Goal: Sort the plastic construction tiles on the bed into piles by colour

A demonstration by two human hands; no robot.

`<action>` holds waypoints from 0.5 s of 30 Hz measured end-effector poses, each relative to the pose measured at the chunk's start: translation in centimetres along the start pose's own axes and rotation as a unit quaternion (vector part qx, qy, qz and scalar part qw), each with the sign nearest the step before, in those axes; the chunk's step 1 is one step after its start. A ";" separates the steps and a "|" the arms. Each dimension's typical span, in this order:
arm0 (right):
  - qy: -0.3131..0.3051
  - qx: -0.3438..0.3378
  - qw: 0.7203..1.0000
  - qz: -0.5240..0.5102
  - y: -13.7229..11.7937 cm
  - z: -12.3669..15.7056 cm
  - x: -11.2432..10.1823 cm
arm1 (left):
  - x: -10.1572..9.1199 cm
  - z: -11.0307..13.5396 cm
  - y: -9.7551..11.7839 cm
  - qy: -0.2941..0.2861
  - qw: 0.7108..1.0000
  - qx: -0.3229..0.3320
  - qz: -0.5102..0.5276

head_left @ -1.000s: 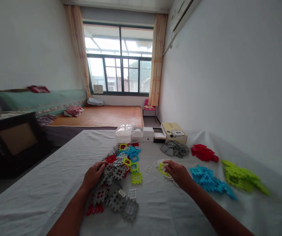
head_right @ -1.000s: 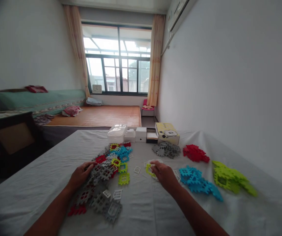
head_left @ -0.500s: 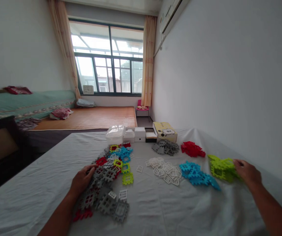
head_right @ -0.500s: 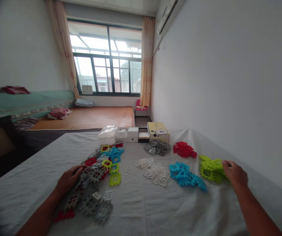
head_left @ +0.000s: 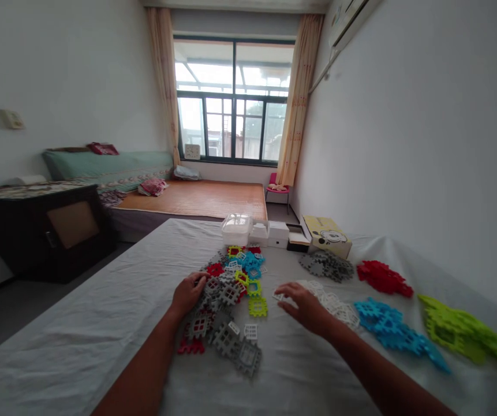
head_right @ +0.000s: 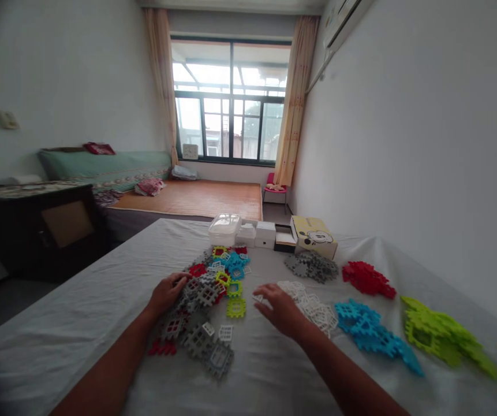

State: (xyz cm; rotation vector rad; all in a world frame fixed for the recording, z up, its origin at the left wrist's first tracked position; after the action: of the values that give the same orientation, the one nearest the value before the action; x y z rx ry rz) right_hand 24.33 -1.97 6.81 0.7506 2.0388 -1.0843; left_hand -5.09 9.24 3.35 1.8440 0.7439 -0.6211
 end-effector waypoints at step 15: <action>0.032 -0.007 0.990 0.134 -1.7 0.5 2.0 | 0.0 0.0 0.1 -0.001 1.000 0.003 0.007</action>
State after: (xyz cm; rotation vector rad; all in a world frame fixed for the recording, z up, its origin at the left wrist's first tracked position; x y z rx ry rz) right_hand 22.08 -2.84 5.81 1.0306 1.9280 -0.9028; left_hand -5.02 9.24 3.41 1.8520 0.7292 -0.6161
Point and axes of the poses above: each hand's wrist, its own z-axis away from the middle knuckle, its own x-axis out of the palm, y = z × x, the point moved 10 cm from there along -z, towards the middle knuckle, and after that the axes turned 4 degrees about y, right-handed, at the moved point
